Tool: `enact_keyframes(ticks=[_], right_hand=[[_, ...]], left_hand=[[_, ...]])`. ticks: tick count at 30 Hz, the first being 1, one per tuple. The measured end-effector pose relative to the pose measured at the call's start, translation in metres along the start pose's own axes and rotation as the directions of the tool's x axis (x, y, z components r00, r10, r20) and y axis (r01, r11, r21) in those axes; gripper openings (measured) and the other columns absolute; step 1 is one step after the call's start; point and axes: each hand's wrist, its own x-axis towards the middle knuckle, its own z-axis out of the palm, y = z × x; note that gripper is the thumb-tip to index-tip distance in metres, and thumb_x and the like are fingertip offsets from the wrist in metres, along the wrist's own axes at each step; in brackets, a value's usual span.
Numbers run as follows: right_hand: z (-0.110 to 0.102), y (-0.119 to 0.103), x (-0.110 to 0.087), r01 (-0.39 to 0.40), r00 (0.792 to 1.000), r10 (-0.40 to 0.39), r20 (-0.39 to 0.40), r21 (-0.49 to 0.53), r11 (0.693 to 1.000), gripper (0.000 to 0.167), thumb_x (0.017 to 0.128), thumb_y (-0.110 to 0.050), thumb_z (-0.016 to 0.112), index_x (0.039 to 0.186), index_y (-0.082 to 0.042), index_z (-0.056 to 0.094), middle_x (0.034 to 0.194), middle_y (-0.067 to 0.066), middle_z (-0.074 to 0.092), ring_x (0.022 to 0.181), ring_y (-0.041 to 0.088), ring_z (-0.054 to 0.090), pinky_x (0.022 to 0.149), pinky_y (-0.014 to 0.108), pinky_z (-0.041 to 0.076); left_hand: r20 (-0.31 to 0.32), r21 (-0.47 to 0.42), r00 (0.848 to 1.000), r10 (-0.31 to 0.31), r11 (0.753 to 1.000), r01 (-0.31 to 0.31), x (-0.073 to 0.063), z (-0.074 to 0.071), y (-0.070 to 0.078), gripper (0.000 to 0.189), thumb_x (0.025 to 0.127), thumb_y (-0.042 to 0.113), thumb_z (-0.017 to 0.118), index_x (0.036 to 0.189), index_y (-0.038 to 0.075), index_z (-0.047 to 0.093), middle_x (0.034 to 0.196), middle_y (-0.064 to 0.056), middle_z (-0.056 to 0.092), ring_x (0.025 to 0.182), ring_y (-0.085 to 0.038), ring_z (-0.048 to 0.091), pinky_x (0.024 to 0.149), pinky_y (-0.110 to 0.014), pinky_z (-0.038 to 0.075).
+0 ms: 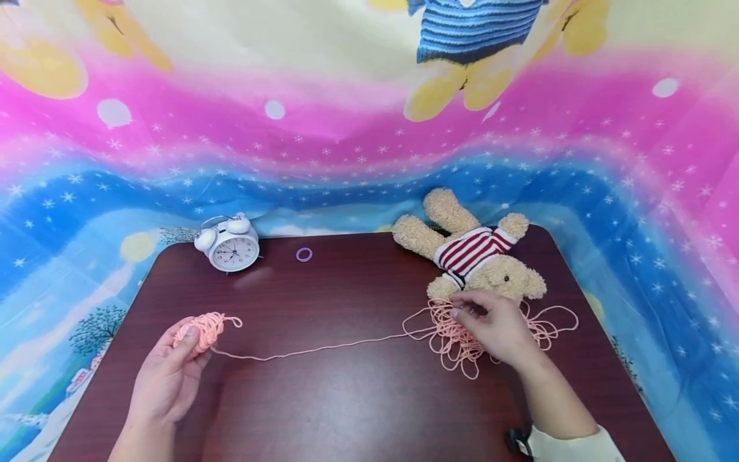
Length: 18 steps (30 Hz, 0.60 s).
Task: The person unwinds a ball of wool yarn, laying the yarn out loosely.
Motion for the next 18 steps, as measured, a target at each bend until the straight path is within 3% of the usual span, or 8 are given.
enact_keyframes(ticks=[6,12,18], right_hand=[[0.026,-0.013,0.007,-0.028,0.998,0.021,0.058,0.114,0.993,0.023,0.095,-0.013,0.077,0.117,-0.010,0.076,0.112,0.004,0.074,0.087,0.010,0.069,0.073,0.025,0.060],[0.050,-0.026,0.014,0.000,0.996,-0.015,0.086,0.167,0.986,0.025,0.092,-0.011,0.080,0.116,-0.015,0.077,0.104,0.000,0.076,0.074,0.011,0.067,0.064,0.026,0.057],[0.077,-0.044,0.023,0.036,0.992,-0.061,0.115,0.210,0.977,0.023,0.091,-0.011,0.081,0.113,-0.012,0.077,0.091,-0.008,0.073,0.080,0.011,0.067,0.070,0.028,0.058]], left_hand=[[-0.028,0.059,0.999,-0.017,0.998,0.019,0.001,0.005,-0.002,0.022,0.107,0.010,0.056,0.129,0.010,0.052,0.100,0.003,0.067,0.078,-0.005,0.065,0.067,-0.018,0.056],[-0.022,0.046,1.000,-0.009,0.999,0.010,0.000,0.011,-0.003,0.019,0.107,0.007,0.055,0.126,0.009,0.055,0.102,0.001,0.065,0.081,-0.007,0.066,0.075,-0.019,0.058],[0.016,0.029,1.000,-0.001,1.000,0.000,-0.002,0.016,0.000,0.021,0.106,0.003,0.054,0.127,0.007,0.057,0.108,-0.002,0.065,0.089,-0.008,0.066,0.081,-0.020,0.058]])
